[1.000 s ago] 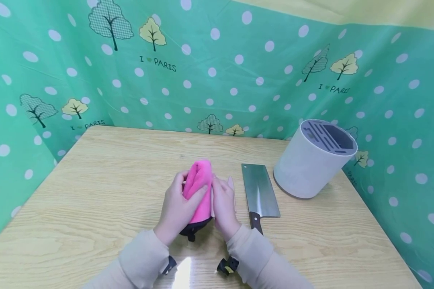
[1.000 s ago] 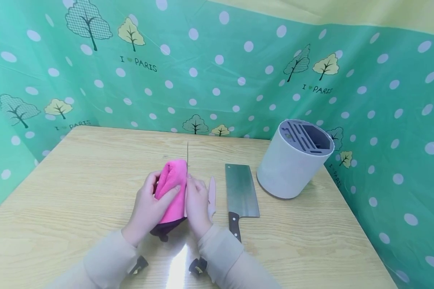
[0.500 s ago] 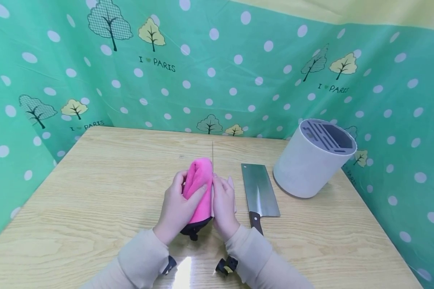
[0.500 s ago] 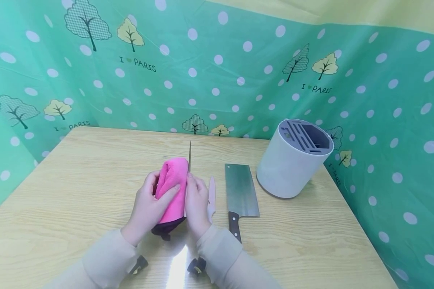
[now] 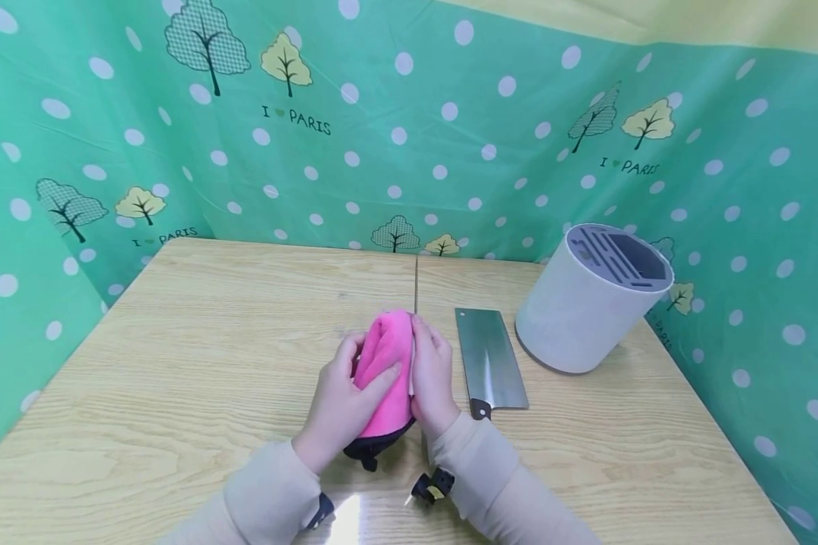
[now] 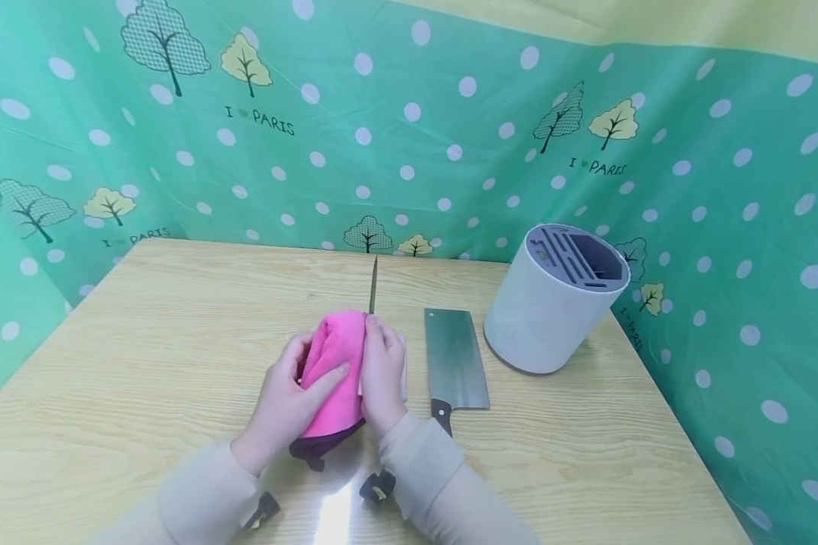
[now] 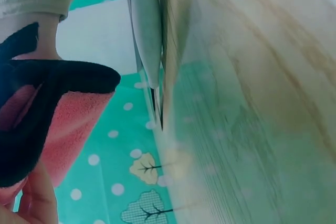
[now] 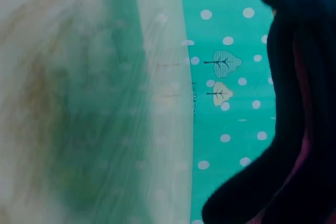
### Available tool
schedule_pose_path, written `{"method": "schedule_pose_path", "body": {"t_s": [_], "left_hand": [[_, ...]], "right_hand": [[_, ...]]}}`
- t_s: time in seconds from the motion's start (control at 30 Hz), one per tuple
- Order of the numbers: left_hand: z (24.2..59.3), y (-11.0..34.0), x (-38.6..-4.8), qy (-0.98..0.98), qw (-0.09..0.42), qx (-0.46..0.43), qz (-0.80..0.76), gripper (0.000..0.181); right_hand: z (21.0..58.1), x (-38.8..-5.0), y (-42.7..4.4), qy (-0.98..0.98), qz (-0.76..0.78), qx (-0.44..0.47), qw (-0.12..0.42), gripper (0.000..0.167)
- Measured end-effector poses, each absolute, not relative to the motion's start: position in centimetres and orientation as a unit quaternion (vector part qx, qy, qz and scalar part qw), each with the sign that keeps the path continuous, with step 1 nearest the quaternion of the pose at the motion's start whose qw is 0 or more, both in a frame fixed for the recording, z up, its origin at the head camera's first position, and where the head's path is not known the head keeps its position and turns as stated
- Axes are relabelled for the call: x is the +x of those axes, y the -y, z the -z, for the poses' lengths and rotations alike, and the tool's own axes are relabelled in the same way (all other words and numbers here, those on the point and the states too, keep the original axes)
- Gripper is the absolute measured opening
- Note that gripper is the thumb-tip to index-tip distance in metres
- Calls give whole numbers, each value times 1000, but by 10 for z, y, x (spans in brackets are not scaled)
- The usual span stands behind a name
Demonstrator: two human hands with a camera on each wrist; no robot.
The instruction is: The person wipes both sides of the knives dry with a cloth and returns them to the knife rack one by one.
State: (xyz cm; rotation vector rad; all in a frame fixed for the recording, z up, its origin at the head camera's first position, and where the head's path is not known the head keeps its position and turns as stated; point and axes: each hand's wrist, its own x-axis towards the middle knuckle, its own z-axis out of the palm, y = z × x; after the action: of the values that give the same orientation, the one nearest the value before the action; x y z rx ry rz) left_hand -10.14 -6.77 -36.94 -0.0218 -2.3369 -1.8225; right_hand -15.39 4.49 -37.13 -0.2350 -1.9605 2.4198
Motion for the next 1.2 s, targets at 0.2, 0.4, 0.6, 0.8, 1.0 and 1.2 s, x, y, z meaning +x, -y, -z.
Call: {"method": "schedule_pose_path", "body": {"t_s": [0.2,0.4,0.6,0.8,1.0,1.2], "left_hand": [[369,66,-96,773,71,-15,630,42],[369,65,-91,768,55,-26,638,42],[368,70,-92,771,69,-22,633,43],[368,77,-95,767,72,-5,638,43],[369,81,-96,769,77,5,635,40],[369,86,-97,777,78,14,625,42]], "right_hand": [[368,-159,-51,632,-772,-65,1,40],[359,-167,-59,637,-768,-61,23,26],[345,-174,-70,653,-755,-47,33,25],[327,-180,-86,707,-705,-31,47,30],[305,-190,-108,743,-667,19,43,31],[281,-198,-131,801,-595,54,50,36]]}}
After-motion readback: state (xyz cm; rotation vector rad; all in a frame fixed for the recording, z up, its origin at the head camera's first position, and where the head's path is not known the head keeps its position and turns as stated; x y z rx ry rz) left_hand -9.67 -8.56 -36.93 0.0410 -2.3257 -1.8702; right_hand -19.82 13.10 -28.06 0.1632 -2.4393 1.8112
